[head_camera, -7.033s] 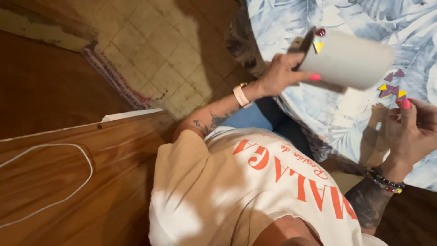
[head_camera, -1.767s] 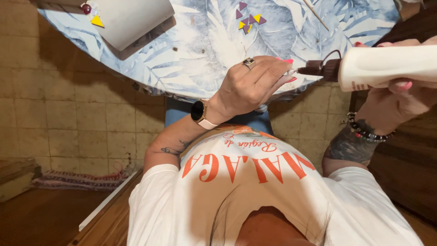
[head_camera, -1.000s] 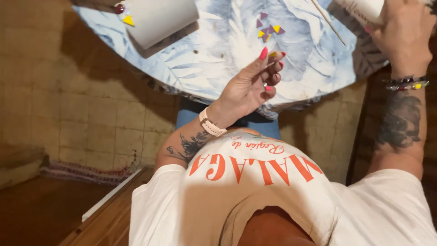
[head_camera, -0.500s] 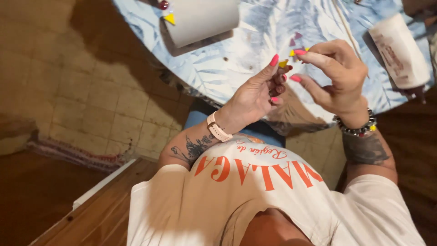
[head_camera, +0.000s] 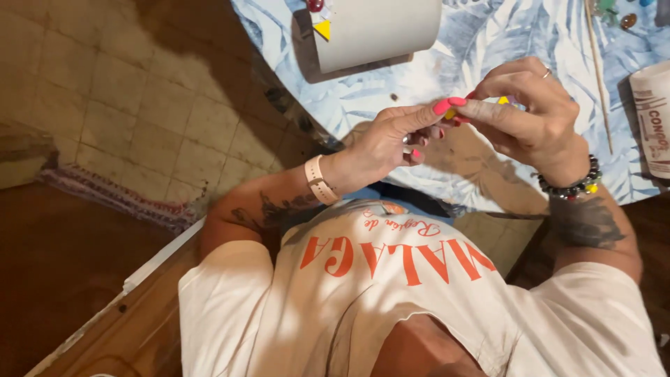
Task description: Decorating a white cylindrical container by gluing small colorful triangular pieces onto it
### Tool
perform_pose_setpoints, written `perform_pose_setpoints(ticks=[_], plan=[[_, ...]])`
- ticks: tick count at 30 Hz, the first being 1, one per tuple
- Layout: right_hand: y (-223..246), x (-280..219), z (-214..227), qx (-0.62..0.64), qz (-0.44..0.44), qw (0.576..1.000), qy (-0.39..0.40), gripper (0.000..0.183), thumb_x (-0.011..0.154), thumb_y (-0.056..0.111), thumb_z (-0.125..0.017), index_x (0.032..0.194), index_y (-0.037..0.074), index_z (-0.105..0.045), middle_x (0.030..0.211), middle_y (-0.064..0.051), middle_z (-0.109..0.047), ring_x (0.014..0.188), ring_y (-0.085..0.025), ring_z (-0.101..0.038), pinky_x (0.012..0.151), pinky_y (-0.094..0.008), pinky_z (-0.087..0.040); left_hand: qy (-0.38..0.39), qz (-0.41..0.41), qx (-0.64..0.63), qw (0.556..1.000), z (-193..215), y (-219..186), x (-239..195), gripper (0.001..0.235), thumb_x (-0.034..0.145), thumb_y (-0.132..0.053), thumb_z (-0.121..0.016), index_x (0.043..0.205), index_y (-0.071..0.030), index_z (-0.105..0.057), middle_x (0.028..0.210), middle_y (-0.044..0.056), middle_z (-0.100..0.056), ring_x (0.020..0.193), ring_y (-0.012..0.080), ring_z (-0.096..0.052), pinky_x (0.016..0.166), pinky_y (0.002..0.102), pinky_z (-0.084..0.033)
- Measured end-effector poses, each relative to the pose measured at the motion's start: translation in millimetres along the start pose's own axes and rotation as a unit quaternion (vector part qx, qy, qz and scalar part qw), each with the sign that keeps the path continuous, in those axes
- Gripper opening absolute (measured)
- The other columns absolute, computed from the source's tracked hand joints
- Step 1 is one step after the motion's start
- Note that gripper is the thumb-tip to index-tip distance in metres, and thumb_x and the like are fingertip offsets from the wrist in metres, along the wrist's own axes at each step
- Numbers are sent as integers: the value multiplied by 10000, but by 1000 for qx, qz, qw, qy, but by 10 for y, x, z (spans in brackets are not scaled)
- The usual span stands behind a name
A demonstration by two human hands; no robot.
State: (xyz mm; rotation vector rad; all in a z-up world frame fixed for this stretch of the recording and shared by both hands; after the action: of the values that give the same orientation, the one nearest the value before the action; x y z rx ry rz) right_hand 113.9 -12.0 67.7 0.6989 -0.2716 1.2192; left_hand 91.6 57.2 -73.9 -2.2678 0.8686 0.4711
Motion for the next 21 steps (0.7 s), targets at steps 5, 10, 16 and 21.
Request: perform_pose_setpoints(ticks=[5,10,16,21], plan=[[33,148,-71,34,43,998,40,163,846,31,-575,956,-86,-605,807,-201,-531,683,-335,-520,625,-385,-435,43,-3,15,999,73,-72,-35,261,675,-307,-657,744,-56,-635,654,22,-540,534,67,-386,440,201,-252],[169,304,-107,-4,65,997,51,104,817,-33,-634,891,-94,-593,777,-189,-540,656,-319,-514,586,-372,-459,81,-38,-19,996,148,-79,-73,221,720,-242,-645,769,-27,-623,684,58,-569,554,83,-429,454,194,-296],[185,438,-192,9,54,995,84,125,821,-18,-602,920,-95,-600,806,-186,-537,680,-321,-510,609,-376,-449,98,-108,14,989,219,-232,-188,278,733,-278,-646,864,-33,-642,720,27,-581,626,62,-470,474,175,-378],[142,543,-265,24,62,995,77,97,799,-24,-633,864,-85,-592,771,-186,-547,641,-310,-510,562,-346,-454,72,-127,2,989,363,-288,-190,271,676,-284,-687,731,-23,-642,623,33,-582,495,64,-470,407,168,-351]])
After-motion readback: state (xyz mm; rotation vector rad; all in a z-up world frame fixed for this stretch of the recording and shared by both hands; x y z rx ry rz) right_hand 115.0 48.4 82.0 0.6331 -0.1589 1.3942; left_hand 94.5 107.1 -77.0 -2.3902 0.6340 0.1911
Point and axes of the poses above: each hand's wrist, its own x-axis towards the middle knuckle, its own z-axis out of the back of the hand, y = z × x, the point moved 8 cm from there along x, towards the middle knuckle
